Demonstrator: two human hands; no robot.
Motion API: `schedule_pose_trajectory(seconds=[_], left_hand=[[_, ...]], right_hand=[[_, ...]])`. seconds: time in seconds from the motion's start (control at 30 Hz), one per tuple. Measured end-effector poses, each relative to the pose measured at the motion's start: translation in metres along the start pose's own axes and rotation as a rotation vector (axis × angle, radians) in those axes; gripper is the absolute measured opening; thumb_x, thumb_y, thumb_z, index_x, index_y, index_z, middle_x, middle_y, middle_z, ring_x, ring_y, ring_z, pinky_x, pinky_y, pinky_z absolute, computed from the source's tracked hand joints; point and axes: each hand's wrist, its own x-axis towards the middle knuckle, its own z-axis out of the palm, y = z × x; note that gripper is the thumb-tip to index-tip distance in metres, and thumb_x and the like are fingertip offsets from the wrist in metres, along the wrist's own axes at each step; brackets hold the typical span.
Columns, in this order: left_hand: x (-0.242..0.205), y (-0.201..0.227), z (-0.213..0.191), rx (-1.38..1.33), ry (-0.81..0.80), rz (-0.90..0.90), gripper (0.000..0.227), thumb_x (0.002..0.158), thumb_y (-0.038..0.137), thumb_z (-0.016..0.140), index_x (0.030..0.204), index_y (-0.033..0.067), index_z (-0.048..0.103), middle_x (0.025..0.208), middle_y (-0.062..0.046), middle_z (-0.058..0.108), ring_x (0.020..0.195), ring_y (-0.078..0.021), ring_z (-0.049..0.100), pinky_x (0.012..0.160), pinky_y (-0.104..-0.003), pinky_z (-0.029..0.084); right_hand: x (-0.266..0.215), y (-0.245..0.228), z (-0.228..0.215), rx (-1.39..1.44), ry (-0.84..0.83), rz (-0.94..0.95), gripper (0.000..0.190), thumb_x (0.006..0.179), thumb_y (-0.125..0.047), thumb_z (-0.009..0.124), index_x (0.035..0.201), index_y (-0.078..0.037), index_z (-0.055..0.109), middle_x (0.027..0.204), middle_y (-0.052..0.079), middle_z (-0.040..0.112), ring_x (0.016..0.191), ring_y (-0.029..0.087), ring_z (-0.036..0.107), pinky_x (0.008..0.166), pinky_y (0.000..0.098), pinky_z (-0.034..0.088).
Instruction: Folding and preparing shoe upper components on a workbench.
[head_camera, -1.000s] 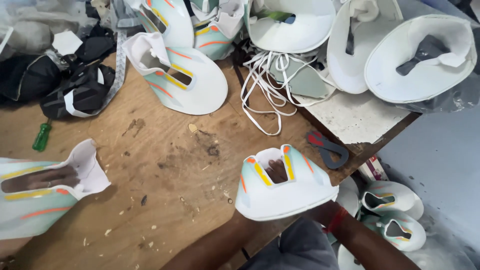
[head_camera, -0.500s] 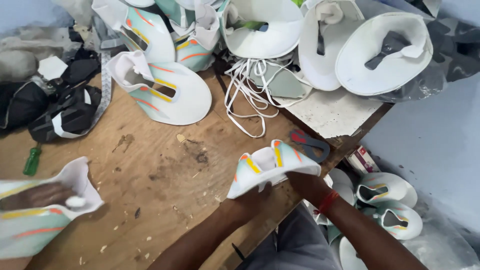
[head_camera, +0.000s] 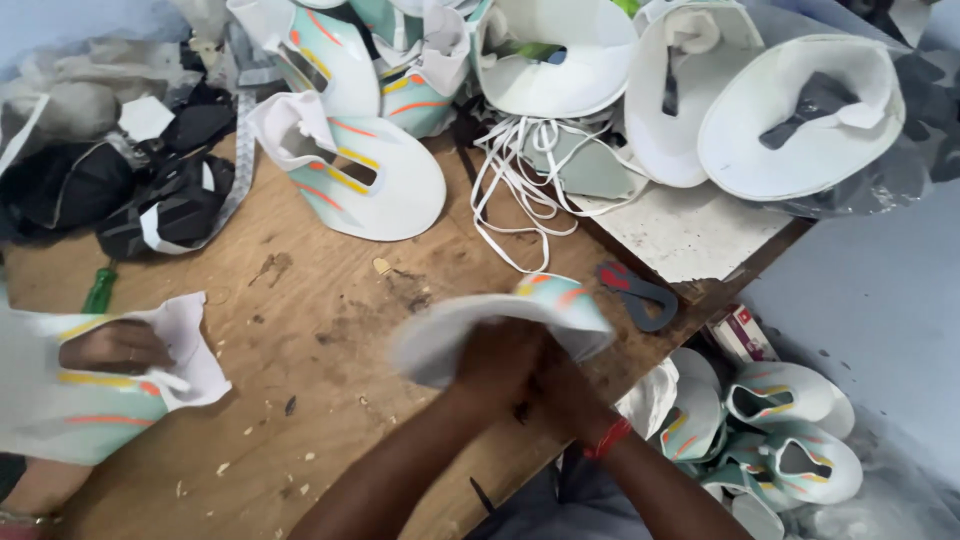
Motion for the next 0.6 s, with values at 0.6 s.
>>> schedule_pose_trajectory(seconds=[0.6], left_hand=[[-0.029, -0.03, -0.015, -0.039, 0.07, -0.146, 0.06, 0.077, 0.031, 0.062, 0.132, 0.0052, 0.058, 0.127, -0.018, 0.065, 0.111, -0.0373, 0.063, 0.094, -0.049, 0.05]], right_hand=[[-0.002, 0.016, -0.017, 0.094, -0.162, 0.131, 0.049, 0.09, -0.017, 0.066, 0.135, 0.0, 0.058, 0.137, 0.026, 0.059, 0.127, 0.045, 0.053, 0.104, 0.0491, 0.042]])
